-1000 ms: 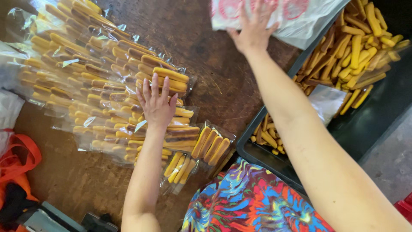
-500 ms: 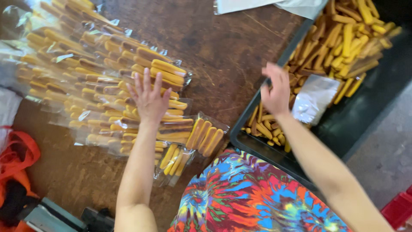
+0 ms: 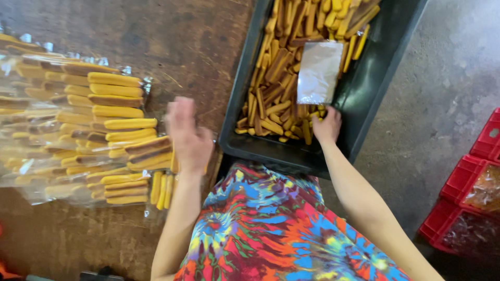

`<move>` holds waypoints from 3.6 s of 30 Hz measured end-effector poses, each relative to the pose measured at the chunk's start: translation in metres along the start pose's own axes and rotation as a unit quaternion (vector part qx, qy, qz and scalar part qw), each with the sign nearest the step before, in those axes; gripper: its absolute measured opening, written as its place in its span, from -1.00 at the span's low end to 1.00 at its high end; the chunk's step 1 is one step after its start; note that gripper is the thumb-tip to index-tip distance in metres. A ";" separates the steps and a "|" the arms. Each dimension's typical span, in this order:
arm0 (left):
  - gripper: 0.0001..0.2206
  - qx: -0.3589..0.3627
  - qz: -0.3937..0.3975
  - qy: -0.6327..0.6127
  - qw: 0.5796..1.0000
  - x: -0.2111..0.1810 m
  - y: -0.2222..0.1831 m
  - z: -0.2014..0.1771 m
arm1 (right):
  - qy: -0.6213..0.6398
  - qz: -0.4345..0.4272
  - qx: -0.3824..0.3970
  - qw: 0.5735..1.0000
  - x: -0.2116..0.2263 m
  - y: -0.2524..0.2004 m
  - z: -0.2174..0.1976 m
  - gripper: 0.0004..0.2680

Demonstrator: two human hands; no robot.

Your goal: The person picks up breadsticks from a large black bin and places them into small clear plastic bags, arranging the completed bags in organized rows on a wooden work surface.

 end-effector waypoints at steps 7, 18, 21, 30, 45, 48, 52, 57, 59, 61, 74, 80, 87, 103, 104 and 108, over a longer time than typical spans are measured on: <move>-0.45 0.242 0.092 -0.107 0.960 -0.136 -0.082 0.093 | 0.061 0.010 -0.072 0.995 0.009 0.090 0.010 -0.39; -0.57 0.165 -0.039 -0.086 0.982 -0.073 -0.105 0.066 | 0.050 0.048 -0.002 0.998 0.013 0.110 0.030 -0.81; -0.57 0.166 -0.018 -0.094 0.982 -0.077 -0.093 0.064 | -0.007 0.062 0.046 0.997 0.007 0.100 0.036 -0.54; -0.55 0.203 -0.024 -0.073 0.976 -0.062 -0.090 0.064 | -0.068 0.203 0.065 0.975 0.003 0.090 0.057 -0.56; -0.47 0.257 0.114 -0.100 0.954 -0.120 -0.040 0.102 | 0.214 -0.190 -0.011 0.958 0.123 -0.021 -0.100 -0.90; -0.36 0.201 0.231 -0.089 0.948 -0.167 -0.017 0.097 | 0.093 -0.378 0.069 0.919 0.184 -0.081 -0.151 -0.91; -0.44 0.172 0.350 -0.033 0.920 -0.200 -0.004 0.110 | 0.017 -0.330 0.190 0.924 0.188 -0.107 -0.177 -0.87; -0.76 0.463 0.040 -0.163 0.870 -0.148 -0.006 0.171 | 0.241 -0.114 0.191 0.945 0.128 -0.095 -0.208 -0.90; -0.75 0.455 0.025 -0.287 0.843 -0.144 -0.006 0.173 | 0.313 -0.083 0.186 0.928 0.108 -0.091 -0.212 -0.89; -0.73 0.437 0.005 -0.407 0.802 -0.137 -0.009 0.175 | 0.381 -0.055 0.183 0.905 0.092 -0.087 -0.214 -0.88; -0.81 0.287 0.105 -0.217 0.927 -0.161 -0.016 0.134 | 0.307 -0.118 0.293 0.898 0.174 -0.105 -0.154 -0.79; -0.71 0.244 0.059 -0.130 0.959 -0.134 0.014 0.110 | 0.388 -0.060 0.210 0.895 0.153 -0.068 -0.157 -0.75; -0.77 0.273 0.209 -0.103 0.933 -0.173 -0.009 0.120 | 0.419 -0.002 0.409 0.811 0.206 -0.103 -0.120 -0.87; -0.83 0.062 0.133 -0.165 0.975 -0.147 -0.011 0.049 | 0.177 -0.180 0.143 0.957 0.217 -0.052 -0.110 -0.83; -0.81 0.104 0.075 -0.079 0.989 -0.124 -0.004 0.056 | 0.158 -0.207 0.155 0.953 0.221 -0.054 -0.102 -0.88; -0.59 0.060 0.002 0.022 0.998 -0.070 -0.003 0.015 | 0.388 -0.213 0.435 0.784 0.238 -0.056 -0.016 -0.54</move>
Point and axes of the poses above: each hand's wrist, its own y-axis towards the middle knuckle, its own z-axis out of the palm, x = y × z, the point moved 10 cm from there along y, towards the middle knuckle, and after that the axes turned 1 degree about z, right-handed, at the moved point
